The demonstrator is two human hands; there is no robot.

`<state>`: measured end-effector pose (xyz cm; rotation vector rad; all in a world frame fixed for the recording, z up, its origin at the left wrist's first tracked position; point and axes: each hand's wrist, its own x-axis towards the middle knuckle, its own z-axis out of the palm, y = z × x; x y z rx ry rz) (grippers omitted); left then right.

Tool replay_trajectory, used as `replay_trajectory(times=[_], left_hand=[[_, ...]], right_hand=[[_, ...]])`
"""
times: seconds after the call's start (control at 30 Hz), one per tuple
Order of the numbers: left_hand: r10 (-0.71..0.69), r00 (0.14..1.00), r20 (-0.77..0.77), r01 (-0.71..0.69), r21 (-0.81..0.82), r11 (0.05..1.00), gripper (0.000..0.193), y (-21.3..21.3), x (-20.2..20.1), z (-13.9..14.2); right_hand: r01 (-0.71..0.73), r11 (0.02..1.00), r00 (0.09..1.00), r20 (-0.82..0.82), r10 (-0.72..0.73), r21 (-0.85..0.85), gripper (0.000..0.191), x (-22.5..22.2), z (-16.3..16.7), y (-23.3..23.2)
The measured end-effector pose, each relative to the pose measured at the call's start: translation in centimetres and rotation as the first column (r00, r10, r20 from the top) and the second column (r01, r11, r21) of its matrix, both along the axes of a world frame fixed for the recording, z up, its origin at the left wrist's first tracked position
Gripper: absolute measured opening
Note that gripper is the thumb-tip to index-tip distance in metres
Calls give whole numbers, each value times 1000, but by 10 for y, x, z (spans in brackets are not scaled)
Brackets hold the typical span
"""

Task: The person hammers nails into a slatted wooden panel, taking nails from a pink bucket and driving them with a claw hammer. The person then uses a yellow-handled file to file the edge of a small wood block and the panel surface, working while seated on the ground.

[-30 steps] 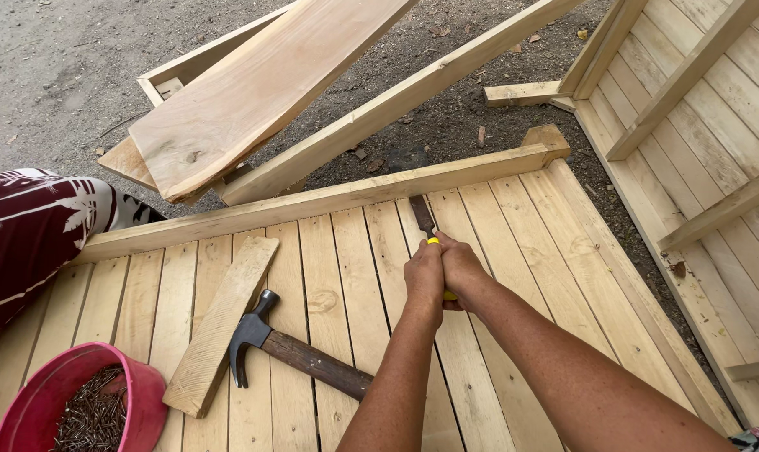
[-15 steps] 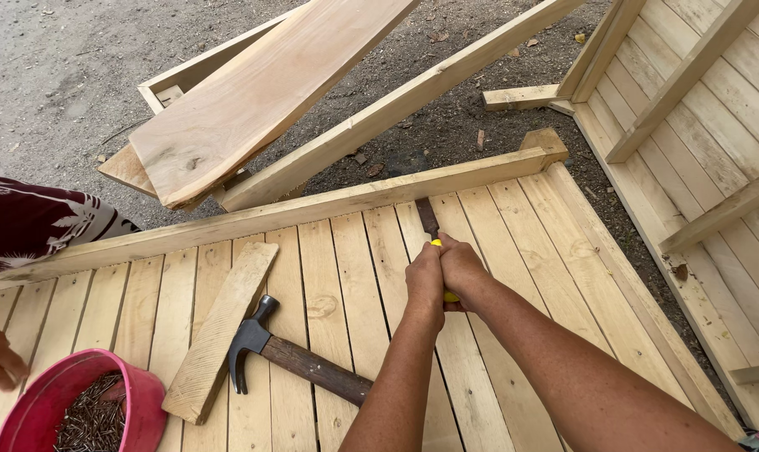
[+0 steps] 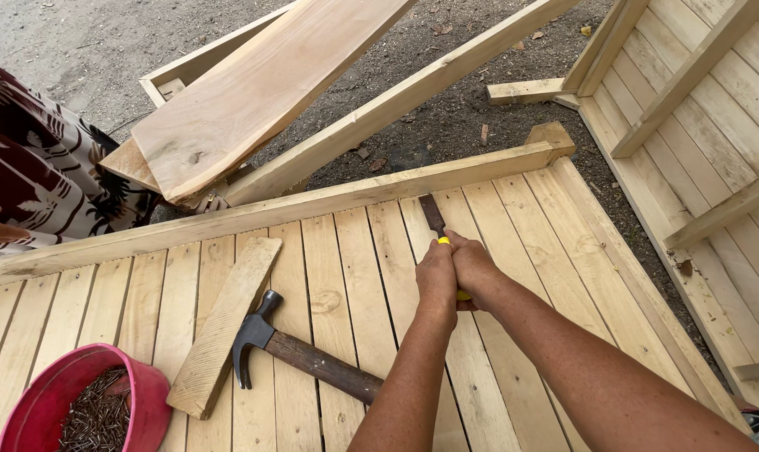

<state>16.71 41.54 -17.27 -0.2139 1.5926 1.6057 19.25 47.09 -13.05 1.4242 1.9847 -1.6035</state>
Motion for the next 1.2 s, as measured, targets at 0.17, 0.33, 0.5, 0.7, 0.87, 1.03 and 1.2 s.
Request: replay_trajectory(times=[0.17, 0.33, 0.5, 0.7, 0.87, 1.03, 1.2], left_hand=[[21, 1000, 10, -22, 26, 999, 65, 1, -4, -1], [18, 999, 37, -20, 67, 998, 65, -9, -3, 1], [-10, 1000, 15, 10, 6, 1000, 63, -12, -1, 3], [3, 999, 42, -2, -4, 1000, 66, -10, 4, 4], [10, 999, 44, -10, 8, 1000, 66, -9, 4, 1], [29, 999, 26, -30, 26, 999, 67, -4, -6, 0], [5, 999, 37, -3, -40, 999, 68, -6, -7, -2]], right_hand=[[-28, 1000, 999, 28, 27, 7, 57, -1, 0, 5], [-21, 1000, 1000, 9, 21, -2, 62, -3, -7, -1], [-27, 999, 999, -17, 27, 20, 61, -1, -11, -5], [-11, 1000, 999, -33, 11, -25, 58, 7, -6, -5], [-31, 999, 1000, -5, 31, -10, 58, 6, -7, -3], [7, 999, 1000, -28, -8, -32, 57, 0, -11, 1], [-4, 999, 998, -56, 1, -48, 55, -3, -21, -2]])
